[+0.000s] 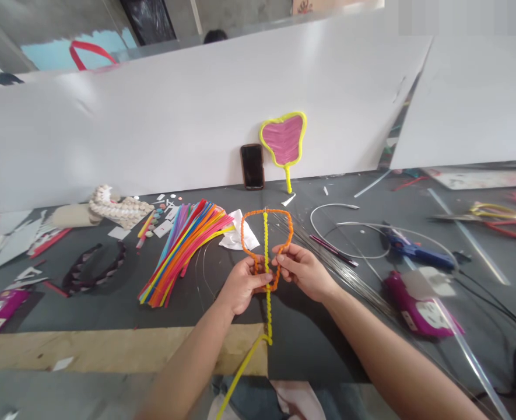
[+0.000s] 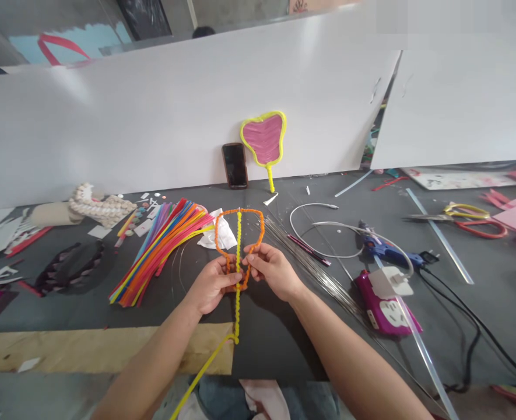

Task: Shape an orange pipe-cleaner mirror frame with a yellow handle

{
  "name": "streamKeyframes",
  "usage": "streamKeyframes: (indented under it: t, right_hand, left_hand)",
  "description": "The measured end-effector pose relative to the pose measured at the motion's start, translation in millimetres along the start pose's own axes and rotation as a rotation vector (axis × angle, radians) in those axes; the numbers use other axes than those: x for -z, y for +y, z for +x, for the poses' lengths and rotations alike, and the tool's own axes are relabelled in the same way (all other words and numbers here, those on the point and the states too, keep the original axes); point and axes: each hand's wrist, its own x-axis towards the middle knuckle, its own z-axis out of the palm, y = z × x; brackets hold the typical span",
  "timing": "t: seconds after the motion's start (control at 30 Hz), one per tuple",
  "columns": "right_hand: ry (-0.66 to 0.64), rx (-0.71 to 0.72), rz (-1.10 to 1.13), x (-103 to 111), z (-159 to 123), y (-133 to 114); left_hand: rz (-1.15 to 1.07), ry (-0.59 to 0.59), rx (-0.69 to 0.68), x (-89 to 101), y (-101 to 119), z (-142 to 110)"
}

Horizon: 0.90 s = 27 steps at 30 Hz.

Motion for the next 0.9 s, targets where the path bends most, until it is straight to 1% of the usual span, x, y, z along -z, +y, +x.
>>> streamKeyframes:
  t: [0.13, 0.3, 0.37, 0.5, 0.53, 0.63, 0.73, 0.9]
  right_hand:
    - [0.001, 0.0, 0.006, 1.3, 1.0, 1.6]
    - [0.009, -0.011, -0.001, 1.2, 1.1, 1.6]
    - [0.011, -0.014, 0.0, 0.4, 0.8, 1.2]
    - [0.009, -0.018, 0.007, -0.2, 0.5, 0.3]
    - [0.009, -0.017, 0.007, 0.0, 0.5, 0.1]
    - [0.007, -0.022, 0.036, 0.6, 0.8, -0.6]
    - [-0.002, -0.057, 0.107, 0.4, 0.9, -1.5]
    - [-0.006, -0.089, 0.166, -1.1, 1.1, -1.8]
  left_hand:
    - [-0.005, 0.044, -0.005, -1.8, 1.1, -0.2]
    - [-0.036, 0.035, 0.004, -1.8, 3.7, -3.3]
    - [-0.043, 0.006, 0.021, -1.7, 4.3, -4.8]
    - [-0.039, -0.105, 0.096, -3.0, 4.3, -6.9]
    - [-0.036, -0.112, 0.102, -3.7, 3.9, -7.0]
    - [-0.023, -0.061, 0.082, -6.1, 2.0, -6.2]
    - [-0.007, -0.001, 0.062, -7.6, 0.7, -4.5]
    - [-0.019, 0.035, 0.041, -6.9, -0.2, -2.8]
